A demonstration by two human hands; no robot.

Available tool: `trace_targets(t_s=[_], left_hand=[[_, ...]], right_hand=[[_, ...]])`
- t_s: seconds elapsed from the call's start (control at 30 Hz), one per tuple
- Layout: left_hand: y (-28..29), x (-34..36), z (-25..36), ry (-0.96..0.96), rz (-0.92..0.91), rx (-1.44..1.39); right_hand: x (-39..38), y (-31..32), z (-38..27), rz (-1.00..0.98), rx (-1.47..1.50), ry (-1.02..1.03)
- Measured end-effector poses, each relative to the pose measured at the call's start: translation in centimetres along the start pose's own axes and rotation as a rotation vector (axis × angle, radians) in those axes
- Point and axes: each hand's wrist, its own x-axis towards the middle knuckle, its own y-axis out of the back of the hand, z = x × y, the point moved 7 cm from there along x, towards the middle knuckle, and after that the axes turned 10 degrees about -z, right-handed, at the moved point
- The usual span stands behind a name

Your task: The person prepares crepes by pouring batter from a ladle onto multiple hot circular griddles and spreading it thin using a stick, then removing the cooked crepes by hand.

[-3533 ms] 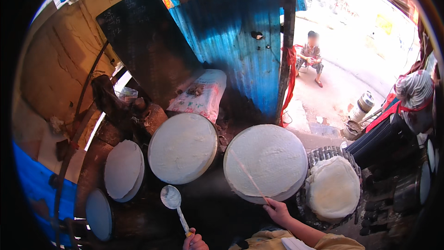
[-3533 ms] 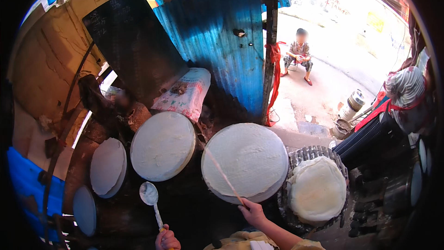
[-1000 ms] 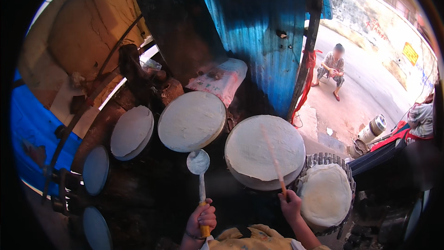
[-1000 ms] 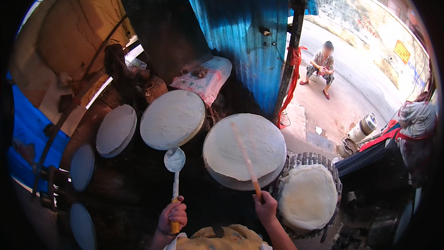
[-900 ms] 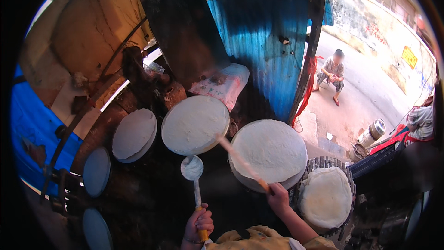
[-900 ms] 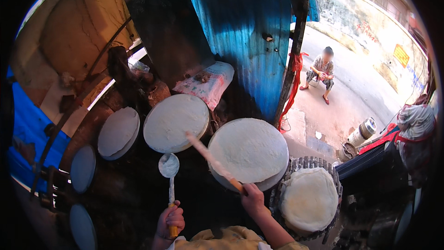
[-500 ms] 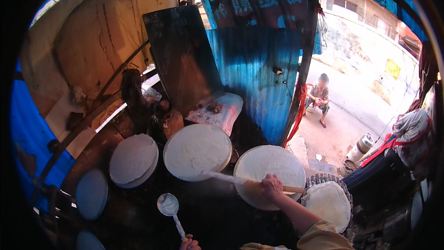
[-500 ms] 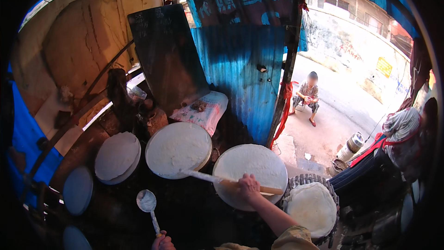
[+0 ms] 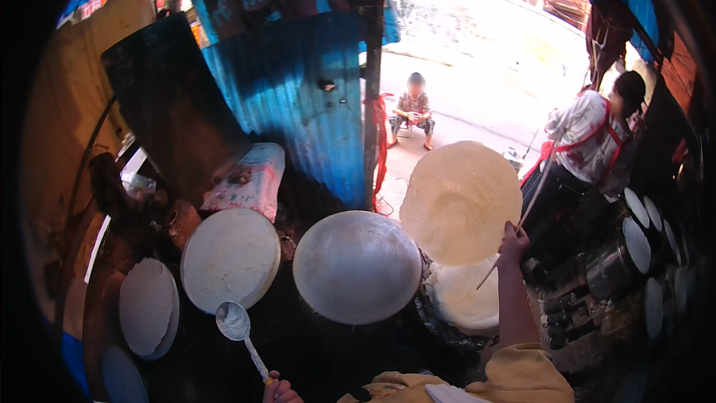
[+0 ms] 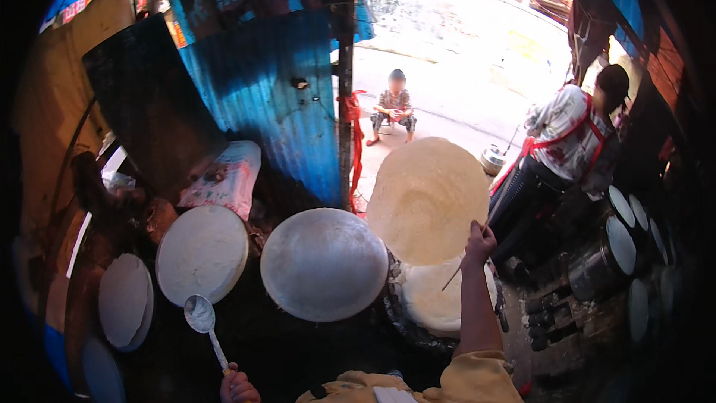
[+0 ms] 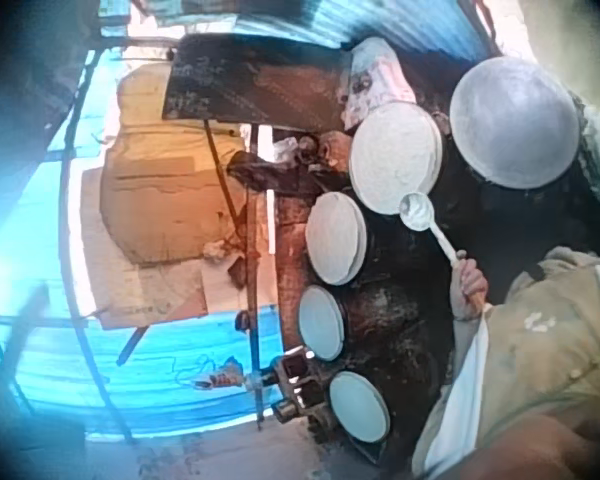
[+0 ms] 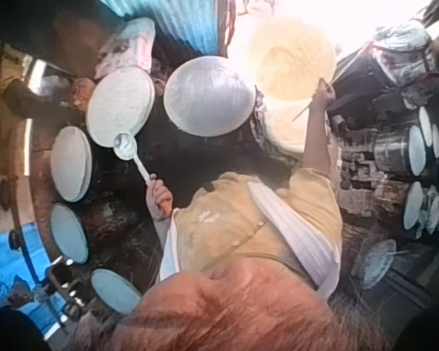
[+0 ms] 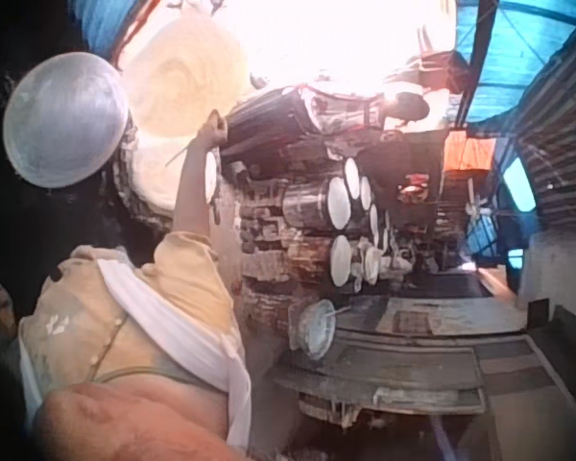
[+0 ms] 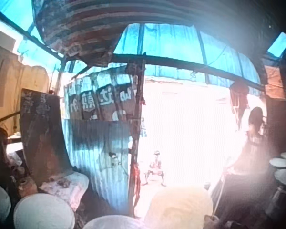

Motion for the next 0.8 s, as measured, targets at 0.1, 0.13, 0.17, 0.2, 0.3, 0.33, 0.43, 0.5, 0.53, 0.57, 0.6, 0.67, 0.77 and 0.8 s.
trace_targets(t_s=[0.1,0.13,0.17,0.2,0.3,0.33,0.43,0.5,0.53,0.57,0.6,0.67,0.77,0.8], left_hand=[[-0.4,2.5,-2.0,0.092,-0.018,0.001],[-0.6,3.1,-2.7,0.105,-0.022,-0.007],[-0.7,3.8,-3.2,0.119,-0.025,0.012],[-0.7,4.2,-3.5,0.131,-0.021,0.03],[-1.7,6.3,-6.8,0.2,0.026,0.053],[-2.0,6.8,-7.5,0.222,0.038,0.046],[-1.9,7.9,-9.3,0.252,0.045,-0.01],[-2.1,8.1,-10.0,0.22,0.056,0.019],[-1.8,8.0,-9.9,0.212,0.067,0.011],[-1.3,8.2,-9.9,0.213,0.07,0.0],[-0.7,8.1,-10.2,0.204,0.1,-0.003],[-0.1,7.0,-10.4,0.155,0.102,0.042],[0.6,4.6,-11.0,0.033,0.072,0.05],[1.1,5.1,-11.3,0.048,0.121,0.042]], right_hand=[[-2.4,9.2,5.9,0.173,0.163,-0.214],[-4.0,12.1,8.6,0.246,0.16,-0.304],[-5.9,14.4,11.4,0.316,0.164,-0.393],[-8.0,16.5,14.1,0.407,0.139,-0.465],[-13.3,25.9,25.5,0.809,0.008,-0.471],[-14.6,26.7,27.1,0.829,0.008,-0.552],[-16.2,27.0,30.5,0.817,0.015,-0.735],[-14.9,25.6,28.2,0.722,0.017,-0.754],[-14.5,24.8,26.8,0.609,-0.043,-0.848],[-14.2,26.1,26.7,0.537,-0.111,-0.806],[-14.2,28.5,27.4,0.576,-0.264,-0.604],[-14.2,31.1,28.8,0.514,-0.397,-0.387],[-15.3,24.1,18.1,0.406,-0.653,-0.456],[-13.5,25.3,21.4,0.284,-0.403,-0.321]])
